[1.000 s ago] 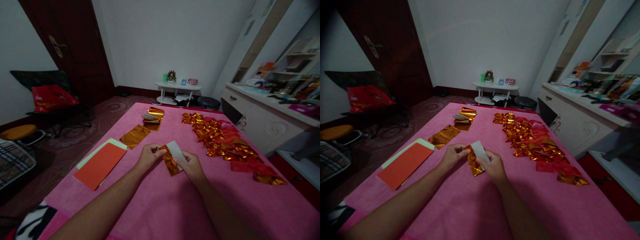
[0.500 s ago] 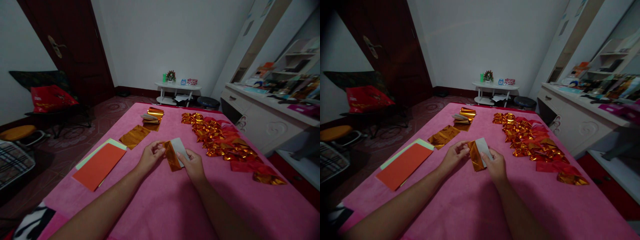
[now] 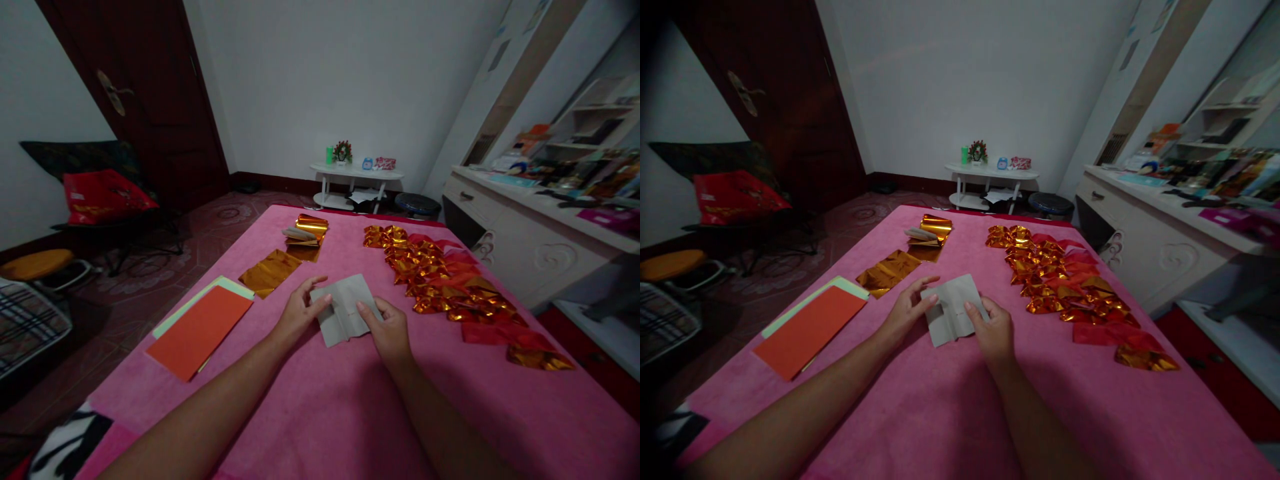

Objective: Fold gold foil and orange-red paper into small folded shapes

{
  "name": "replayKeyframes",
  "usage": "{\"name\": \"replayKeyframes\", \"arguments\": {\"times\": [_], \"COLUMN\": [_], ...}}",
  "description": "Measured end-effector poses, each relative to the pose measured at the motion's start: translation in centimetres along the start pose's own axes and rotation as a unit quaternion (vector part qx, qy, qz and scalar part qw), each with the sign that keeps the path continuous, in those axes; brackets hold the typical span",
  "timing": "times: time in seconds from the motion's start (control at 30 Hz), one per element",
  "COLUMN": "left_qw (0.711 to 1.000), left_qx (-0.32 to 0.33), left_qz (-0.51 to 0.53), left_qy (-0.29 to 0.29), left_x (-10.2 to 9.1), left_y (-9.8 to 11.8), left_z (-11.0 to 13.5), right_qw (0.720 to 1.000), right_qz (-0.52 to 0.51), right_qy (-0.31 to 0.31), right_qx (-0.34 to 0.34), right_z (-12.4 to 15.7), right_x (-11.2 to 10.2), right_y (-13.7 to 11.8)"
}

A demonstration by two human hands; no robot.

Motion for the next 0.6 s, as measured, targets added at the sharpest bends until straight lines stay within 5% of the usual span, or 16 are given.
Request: {"name": "replayKeyframes", "arguments": {"times": [0.17,0.6], "left_qw": [0.999,0.997], "left_qx": [-0.018,-0.043], "left_qz": [0.014,0.056], "left_qy": [-0.027,0.024], "left_x": [0.4,-0.6], "left_y": [-1.0,-0.9], "left_z": [-0.3,-0.2], "right_qw": [1.000,0.990], "right_qz": [-0.018,-0.132], "right_qy": [0.016,0.013], "right_qx": [0.018,0.050], "right_z": [-0.2,-0.4], "right_x": [-0.3,-0.3], "right_y": [0.1,0.6]}}
Point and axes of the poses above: each hand's wrist, its own z-axis away from the middle knuckle, its own x-axis out of the palm, y = z × x, the point moved 7 cm from there along -z, towards the middle knuckle, and after that the axes turned 12 degrees about -z, right-handed, at the moved point
